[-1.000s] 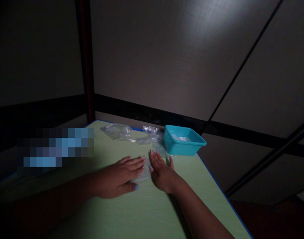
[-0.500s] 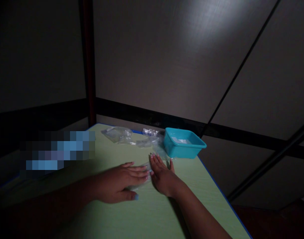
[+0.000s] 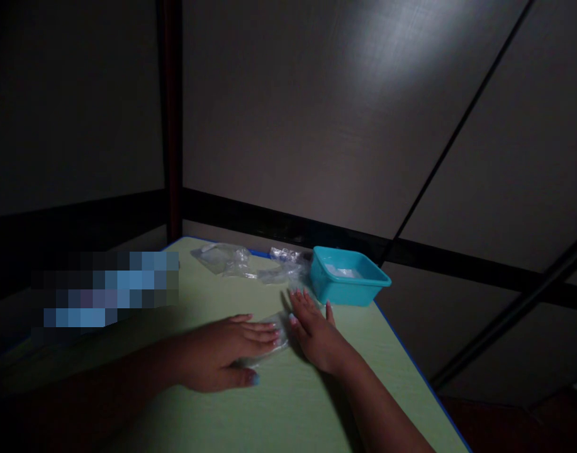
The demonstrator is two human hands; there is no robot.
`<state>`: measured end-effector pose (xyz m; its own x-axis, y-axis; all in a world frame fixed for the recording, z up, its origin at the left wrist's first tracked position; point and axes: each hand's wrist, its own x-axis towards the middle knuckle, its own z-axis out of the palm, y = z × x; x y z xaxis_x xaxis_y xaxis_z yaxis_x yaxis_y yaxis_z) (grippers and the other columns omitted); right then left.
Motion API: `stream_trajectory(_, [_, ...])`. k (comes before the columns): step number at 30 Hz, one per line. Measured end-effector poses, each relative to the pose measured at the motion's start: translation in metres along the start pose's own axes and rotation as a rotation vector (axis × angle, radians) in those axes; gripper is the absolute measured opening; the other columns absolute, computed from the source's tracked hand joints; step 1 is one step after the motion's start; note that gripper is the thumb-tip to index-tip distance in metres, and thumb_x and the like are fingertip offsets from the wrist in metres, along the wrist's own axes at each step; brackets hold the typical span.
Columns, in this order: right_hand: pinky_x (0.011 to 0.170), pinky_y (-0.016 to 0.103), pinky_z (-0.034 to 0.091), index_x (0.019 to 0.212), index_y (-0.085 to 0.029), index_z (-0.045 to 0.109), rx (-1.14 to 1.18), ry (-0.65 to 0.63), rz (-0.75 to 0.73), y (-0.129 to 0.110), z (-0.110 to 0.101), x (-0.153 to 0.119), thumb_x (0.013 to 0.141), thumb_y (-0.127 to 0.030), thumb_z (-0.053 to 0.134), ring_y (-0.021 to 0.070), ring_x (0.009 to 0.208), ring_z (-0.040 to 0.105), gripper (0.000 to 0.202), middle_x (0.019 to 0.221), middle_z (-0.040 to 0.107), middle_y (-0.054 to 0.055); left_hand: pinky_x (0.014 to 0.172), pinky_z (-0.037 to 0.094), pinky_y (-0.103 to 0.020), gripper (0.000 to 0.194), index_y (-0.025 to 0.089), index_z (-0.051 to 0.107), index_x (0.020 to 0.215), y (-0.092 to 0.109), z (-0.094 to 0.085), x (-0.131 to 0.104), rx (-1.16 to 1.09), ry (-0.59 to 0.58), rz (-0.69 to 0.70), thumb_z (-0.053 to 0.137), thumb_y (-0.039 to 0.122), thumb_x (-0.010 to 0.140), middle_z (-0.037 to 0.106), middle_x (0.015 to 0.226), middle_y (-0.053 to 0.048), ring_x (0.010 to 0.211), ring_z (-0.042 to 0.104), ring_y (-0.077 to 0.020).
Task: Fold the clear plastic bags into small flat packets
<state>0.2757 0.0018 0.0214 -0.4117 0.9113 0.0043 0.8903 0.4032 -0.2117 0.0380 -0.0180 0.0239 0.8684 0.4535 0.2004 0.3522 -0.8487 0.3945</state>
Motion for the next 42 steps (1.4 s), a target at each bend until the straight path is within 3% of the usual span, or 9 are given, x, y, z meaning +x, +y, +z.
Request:
stream_trajectory(5, [0.104,0.052,-0.004,0.14,-0.029,0.009,0.135,-0.194,-0.141,-0.014,-0.011,-0.005,0.091,-0.045,0.022,0.0206,0.134,0.0,0.053,0.146,0.005,0.001,0.103,0.021,-0.046,0.058,0.025,0.029,0.136,-0.003,0.002,0.0,0.02,0.021,0.011,0.038,0.053,0.085,0.032,0.14,-0.009,0.129,0.028,-0.0243])
stream_trajectory(10, [0.102,0.053,-0.01,0.14,-0.031,0.007,0.106,-0.204,-0.106,-0.014,-0.016,-0.008,0.089,-0.05,0.026,0.0232,0.134,-0.002,0.057,0.147,0.002,0.0,0.103,0.021,-0.047,0.059,0.028,0.029,0.136,-0.004,0.001,-0.001,0.055,0.026,-0.009,0.039,0.055,0.084,0.028,0.142,-0.007,0.13,0.025,-0.0262])
stream_trajectory(24, [0.1,0.057,-0.01,0.133,-0.038,0.03,0.112,-0.26,-0.12,-0.008,-0.018,-0.008,0.086,-0.051,0.037,0.0258,0.133,-0.006,0.05,0.147,0.003,-0.001,0.103,0.022,-0.05,0.067,0.027,0.031,0.135,-0.01,0.005,-0.002,0.121,0.01,-0.057,0.042,0.062,0.079,0.022,0.144,-0.009,0.131,0.022,-0.0306])
stream_trajectory(27, [0.1,0.06,-0.007,0.132,-0.036,0.034,0.123,-0.178,-0.152,-0.003,-0.014,-0.006,0.085,-0.046,0.043,0.0278,0.134,-0.004,0.049,0.147,0.009,0.0,0.103,0.023,-0.049,0.067,0.027,0.031,0.135,-0.011,0.007,-0.002,0.117,0.018,-0.049,0.044,0.06,0.078,0.021,0.144,-0.008,0.131,0.022,-0.0302])
stream_trajectory(29, [0.102,0.059,-0.001,0.129,-0.032,0.042,0.142,-0.043,-0.195,0.001,-0.012,-0.003,0.085,-0.038,0.046,0.0281,0.134,0.003,0.044,0.145,0.021,0.003,0.103,0.023,-0.048,0.066,0.027,0.031,0.135,-0.012,0.008,-0.002,0.107,0.03,-0.045,0.047,0.058,0.078,0.021,0.144,-0.008,0.131,0.022,-0.0289])
stream_trajectory(33, [0.099,0.044,0.028,0.104,-0.023,0.062,0.172,0.299,-0.26,0.005,-0.012,0.004,0.084,-0.026,0.045,0.0239,0.12,0.038,0.026,0.119,0.054,0.009,0.103,0.023,-0.048,0.065,0.026,0.031,0.135,-0.012,0.01,-0.002,0.084,0.018,-0.052,0.048,0.055,0.079,0.026,0.142,-0.008,0.129,0.027,-0.0262])
stream_trajectory(35, [0.089,0.037,0.036,0.091,-0.019,0.064,0.142,0.391,-0.212,0.006,-0.013,0.006,0.084,-0.024,0.045,0.022,0.102,0.05,0.021,0.1,0.061,0.009,0.103,0.023,-0.049,0.065,0.026,0.031,0.135,-0.011,0.009,-0.002,0.072,0.015,-0.055,0.048,0.054,0.079,0.029,0.141,-0.008,0.129,0.029,-0.0258])
stream_trajectory(37, [0.08,0.033,0.039,0.083,-0.017,0.063,0.098,0.408,-0.115,0.006,-0.012,0.007,0.082,-0.023,0.046,0.0207,0.088,0.054,0.018,0.087,0.063,0.008,0.103,0.022,-0.049,0.064,0.026,0.031,0.135,-0.011,0.009,-0.002,0.063,0.02,-0.054,0.049,0.054,0.079,0.03,0.141,-0.008,0.128,0.031,-0.0256])
stream_trajectory(42, [0.054,0.023,0.034,0.078,-0.015,0.06,0.154,0.276,0.105,0.005,-0.004,0.009,0.082,-0.026,0.043,0.0143,0.059,0.053,0.02,0.068,0.062,0.004,0.103,0.021,-0.051,0.065,0.026,0.029,0.135,-0.01,0.007,-0.001,0.072,-0.004,-0.06,0.049,0.053,0.079,0.03,0.141,-0.009,0.128,0.03,-0.0247])
